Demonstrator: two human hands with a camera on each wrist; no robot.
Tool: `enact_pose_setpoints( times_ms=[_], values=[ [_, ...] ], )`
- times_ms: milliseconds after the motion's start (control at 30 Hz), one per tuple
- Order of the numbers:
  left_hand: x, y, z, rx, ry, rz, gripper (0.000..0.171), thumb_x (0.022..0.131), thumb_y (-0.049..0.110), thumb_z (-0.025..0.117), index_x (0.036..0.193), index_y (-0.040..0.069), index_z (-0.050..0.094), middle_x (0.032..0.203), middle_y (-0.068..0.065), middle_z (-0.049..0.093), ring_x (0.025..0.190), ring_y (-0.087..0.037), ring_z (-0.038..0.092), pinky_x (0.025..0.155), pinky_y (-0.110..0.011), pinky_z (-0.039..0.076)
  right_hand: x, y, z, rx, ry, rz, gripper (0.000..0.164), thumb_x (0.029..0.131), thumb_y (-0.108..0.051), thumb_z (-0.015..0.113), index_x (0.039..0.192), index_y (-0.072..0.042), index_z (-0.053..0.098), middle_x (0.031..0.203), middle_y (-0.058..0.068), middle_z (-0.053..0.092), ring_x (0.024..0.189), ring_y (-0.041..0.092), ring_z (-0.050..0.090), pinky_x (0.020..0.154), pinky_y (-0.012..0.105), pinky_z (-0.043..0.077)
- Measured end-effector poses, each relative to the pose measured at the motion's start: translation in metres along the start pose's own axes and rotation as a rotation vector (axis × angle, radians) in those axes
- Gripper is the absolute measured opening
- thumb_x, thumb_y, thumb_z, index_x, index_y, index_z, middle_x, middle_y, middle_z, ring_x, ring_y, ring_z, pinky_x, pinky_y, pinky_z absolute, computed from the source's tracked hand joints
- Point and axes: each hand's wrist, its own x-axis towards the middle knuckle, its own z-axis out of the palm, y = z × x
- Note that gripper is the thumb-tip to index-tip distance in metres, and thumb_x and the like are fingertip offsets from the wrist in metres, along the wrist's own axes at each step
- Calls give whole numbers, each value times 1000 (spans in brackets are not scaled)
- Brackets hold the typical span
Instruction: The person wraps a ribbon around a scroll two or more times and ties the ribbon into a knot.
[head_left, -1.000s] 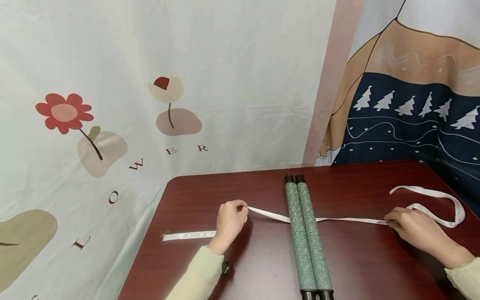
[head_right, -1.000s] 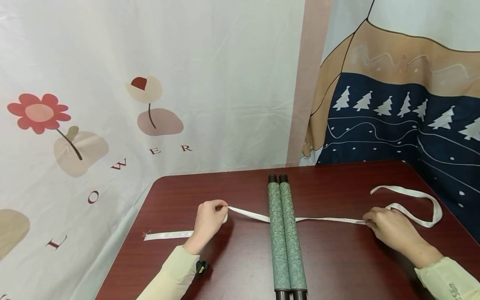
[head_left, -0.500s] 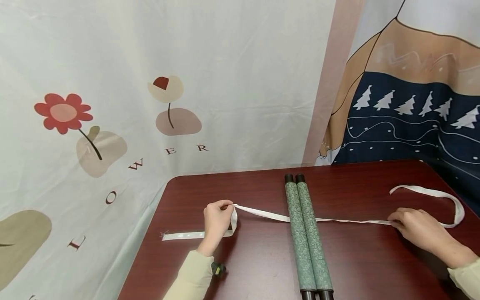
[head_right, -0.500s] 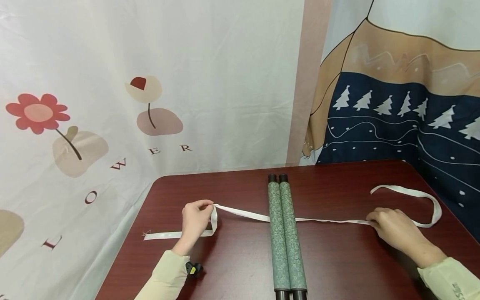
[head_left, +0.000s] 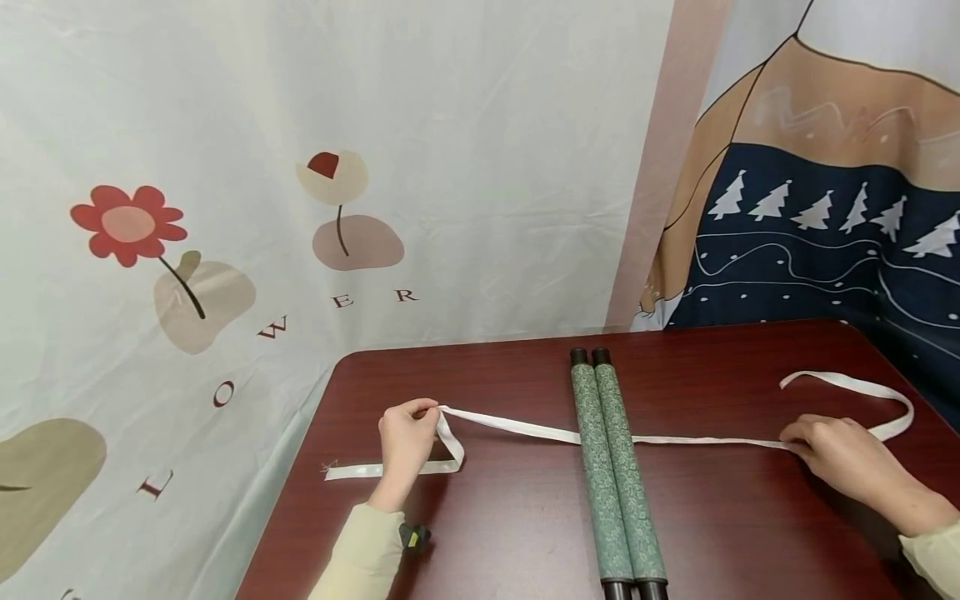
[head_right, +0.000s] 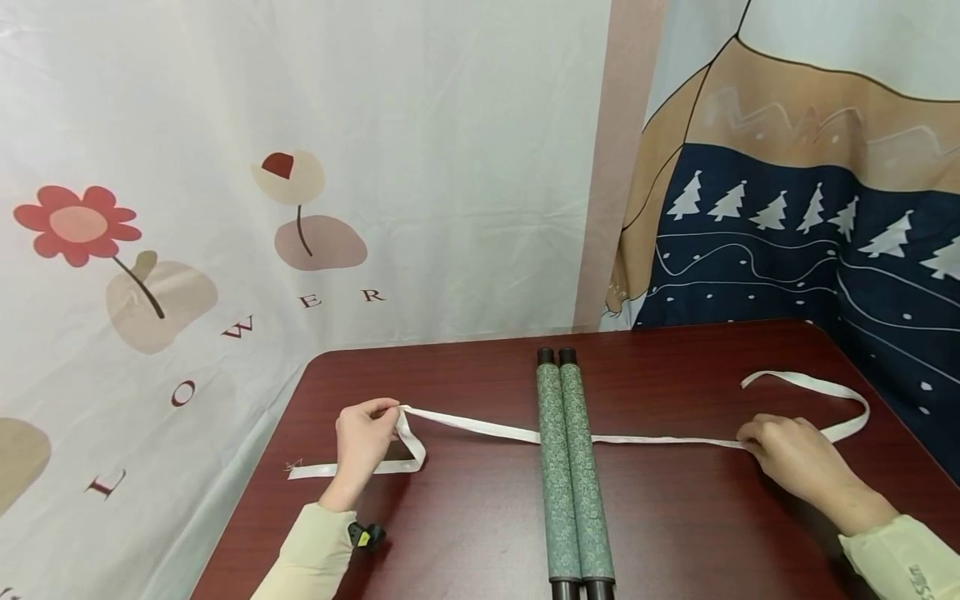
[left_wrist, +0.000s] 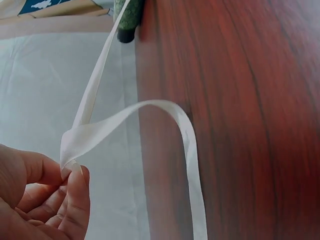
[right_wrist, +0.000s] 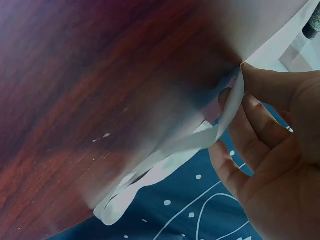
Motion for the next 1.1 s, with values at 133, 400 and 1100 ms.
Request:
enact_pose_setpoints(
  times_ms=[133, 400, 1100],
  values=[
    [5, -5, -11, 16, 12, -9, 14, 78, 6, 62, 83, 4, 74, 67, -8, 69, 46, -15, 59, 42, -26, 49, 0, 1, 1, 3, 13, -3, 17, 67, -1, 76, 77, -12, 70, 72, -3, 62, 65, 17, 59, 57, 42, 53],
    [14, -14, -31, 70, 3, -29, 12, 79, 7, 63, 84, 4, 74, 68, -10, 69, 49, -21, 61, 42, -26, 49, 0, 3, 4, 0, 44, -26, 17, 65, -2, 77, 76, -13, 69, 72, -4, 61, 64, 17, 59, 55, 41, 52],
    [-18, 21, 10, 214, -201, 368, 16, 72, -1, 64, 85, 4, 72, 75, -4, 64, 65, -13, 55, 59, -32, 50, 6, -5, -1, 12, -10, 22, 14, 69, -5, 76, 81, -10, 71, 77, 1, 64, 66, 19, 59, 57, 43, 53]
  ],
)
